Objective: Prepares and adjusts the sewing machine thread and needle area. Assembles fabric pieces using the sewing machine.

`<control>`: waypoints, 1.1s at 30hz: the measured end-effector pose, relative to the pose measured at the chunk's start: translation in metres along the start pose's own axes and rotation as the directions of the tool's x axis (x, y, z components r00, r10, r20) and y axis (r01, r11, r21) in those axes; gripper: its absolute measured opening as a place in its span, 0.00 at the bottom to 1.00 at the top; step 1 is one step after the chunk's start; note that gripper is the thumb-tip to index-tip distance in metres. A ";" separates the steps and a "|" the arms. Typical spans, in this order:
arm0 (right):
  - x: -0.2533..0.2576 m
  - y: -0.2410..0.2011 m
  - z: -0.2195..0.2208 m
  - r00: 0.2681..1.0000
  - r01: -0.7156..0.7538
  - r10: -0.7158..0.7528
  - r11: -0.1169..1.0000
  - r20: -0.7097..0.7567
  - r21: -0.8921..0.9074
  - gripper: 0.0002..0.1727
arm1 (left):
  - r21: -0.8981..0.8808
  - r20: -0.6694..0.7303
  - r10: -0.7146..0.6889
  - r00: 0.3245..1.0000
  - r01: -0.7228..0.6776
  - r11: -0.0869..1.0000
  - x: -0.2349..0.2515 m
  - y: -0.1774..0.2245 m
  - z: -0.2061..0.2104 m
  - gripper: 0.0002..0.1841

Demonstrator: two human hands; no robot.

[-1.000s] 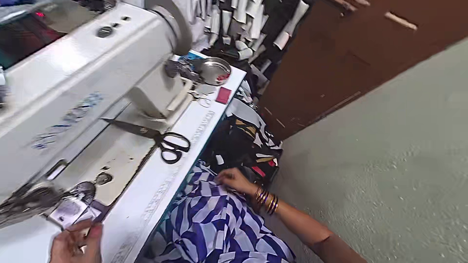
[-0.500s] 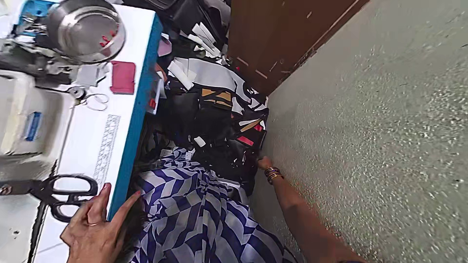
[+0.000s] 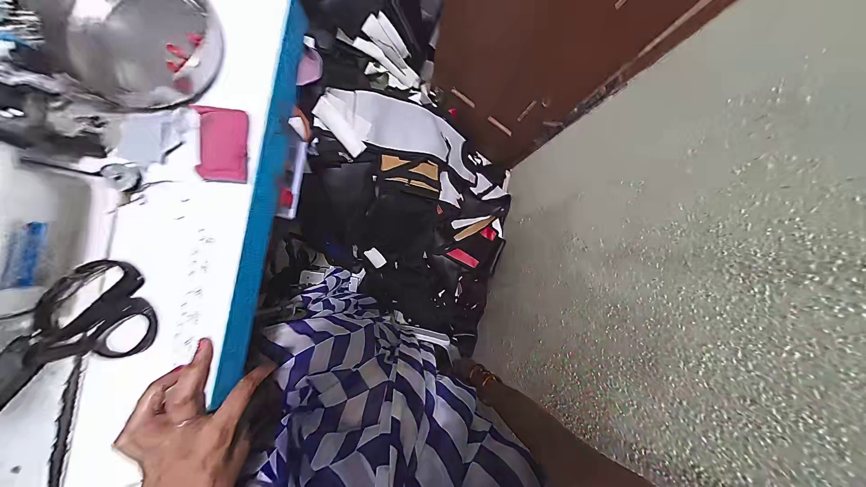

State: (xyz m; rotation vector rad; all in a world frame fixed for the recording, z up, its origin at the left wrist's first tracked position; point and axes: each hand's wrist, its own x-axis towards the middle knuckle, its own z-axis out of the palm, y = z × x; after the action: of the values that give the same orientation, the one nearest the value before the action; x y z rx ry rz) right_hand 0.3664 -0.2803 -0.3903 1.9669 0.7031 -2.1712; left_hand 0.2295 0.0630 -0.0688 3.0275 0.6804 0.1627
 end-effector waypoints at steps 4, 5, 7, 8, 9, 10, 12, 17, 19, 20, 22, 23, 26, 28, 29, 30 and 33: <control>-0.020 -0.041 -0.018 0.982 0.071 -0.078 0.996 -0.173 -0.048 0.26 | -0.122 -0.100 -0.035 0.994 0.023 0.992 0.002 0.000 0.004 0.11; -0.042 -0.066 -0.033 0.941 0.108 -0.103 0.994 -0.322 -0.002 0.24 | -0.134 -0.101 -0.030 0.994 0.016 0.991 0.001 -0.001 0.005 0.12; -0.080 -0.125 -0.076 0.601 0.352 -0.228 0.936 -0.766 -0.003 0.19 | -0.170 -0.081 -0.028 0.996 0.013 0.985 0.001 -0.004 0.007 0.20; -0.106 -0.160 -0.100 0.328 0.474 -0.314 0.871 -0.891 -0.133 0.18 | -0.208 -0.033 -0.038 0.999 0.030 0.978 0.002 -0.005 0.005 0.24; -0.135 -0.196 -0.119 0.037 0.542 -0.412 0.774 -0.910 -0.328 0.16 | -0.242 0.017 -0.042 0.999 0.045 0.969 0.002 -0.006 0.003 0.25; -0.166 -0.233 -0.131 -0.224 0.559 -0.508 0.632 -0.832 -0.537 0.15 | -0.282 0.053 -0.042 0.998 0.055 0.958 0.000 -0.006 0.000 0.23; -0.229 -0.308 -0.142 -0.511 0.469 -0.678 0.296 -0.529 -0.832 0.13 | -0.372 -0.009 -0.048 0.999 0.042 0.927 -0.008 -0.002 -0.005 0.17; -0.243 -0.432 -0.143 -0.138 0.233 -0.986 0.056 -0.090 -0.971 0.19 | -0.544 -0.340 -0.140 0.930 -0.073 0.836 -0.117 0.033 -0.009 0.14; -0.225 -0.443 -0.137 -0.094 0.150 -0.979 0.167 -0.182 -0.975 0.18 | -0.631 -0.319 -0.292 0.902 0.028 0.775 -0.196 0.044 -0.004 0.14; -0.223 -0.443 -0.130 -0.104 0.122 -0.964 0.232 -0.245 -0.965 0.18 | -0.681 -0.263 -0.400 0.878 0.125 0.721 -0.235 0.048 0.001 0.13; -0.225 -0.436 -0.108 -0.129 0.074 -0.921 0.362 -0.368 -0.929 0.19 | -0.728 -0.104 -0.589 0.801 0.342 0.594 -0.303 0.055 0.004 0.12; -0.228 -0.431 -0.097 -0.140 0.065 -0.899 0.409 -0.414 -0.910 0.20 | -0.731 -0.058 -0.652 0.756 0.413 0.544 -0.327 0.058 0.004 0.11; -0.226 -0.430 -0.094 -0.150 0.067 -0.854 0.494 -0.498 -0.867 0.23 | -0.676 -0.047 -0.664 0.746 0.466 0.571 -0.349 0.053 -0.011 0.12; -0.226 -0.431 -0.097 -0.159 0.086 -0.848 0.499 -0.506 -0.862 0.24 | -0.590 -0.078 -0.563 0.823 0.417 0.691 -0.338 0.033 -0.025 0.14; -0.227 -0.429 -0.097 -0.167 0.092 -0.849 0.492 -0.501 -0.866 0.24 | -0.546 -0.078 -0.518 0.852 0.398 0.737 -0.330 0.023 -0.033 0.15; -0.231 -0.428 -0.096 -0.176 0.104 -0.852 0.482 -0.493 -0.870 0.23 | -0.492 -0.101 -0.474 0.875 0.370 0.788 -0.321 0.015 -0.038 0.15; -0.228 -0.419 -0.094 -0.223 0.155 -0.856 0.441 -0.466 -0.884 0.21 | -0.363 -0.234 -0.313 0.920 0.216 0.906 -0.300 -0.009 -0.043 0.15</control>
State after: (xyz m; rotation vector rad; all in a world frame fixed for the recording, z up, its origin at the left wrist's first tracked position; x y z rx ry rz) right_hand 0.3182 0.0806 -0.0687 2.6580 2.5160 0.1827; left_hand -0.0485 -0.0571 -0.0553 2.5788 0.9705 0.6475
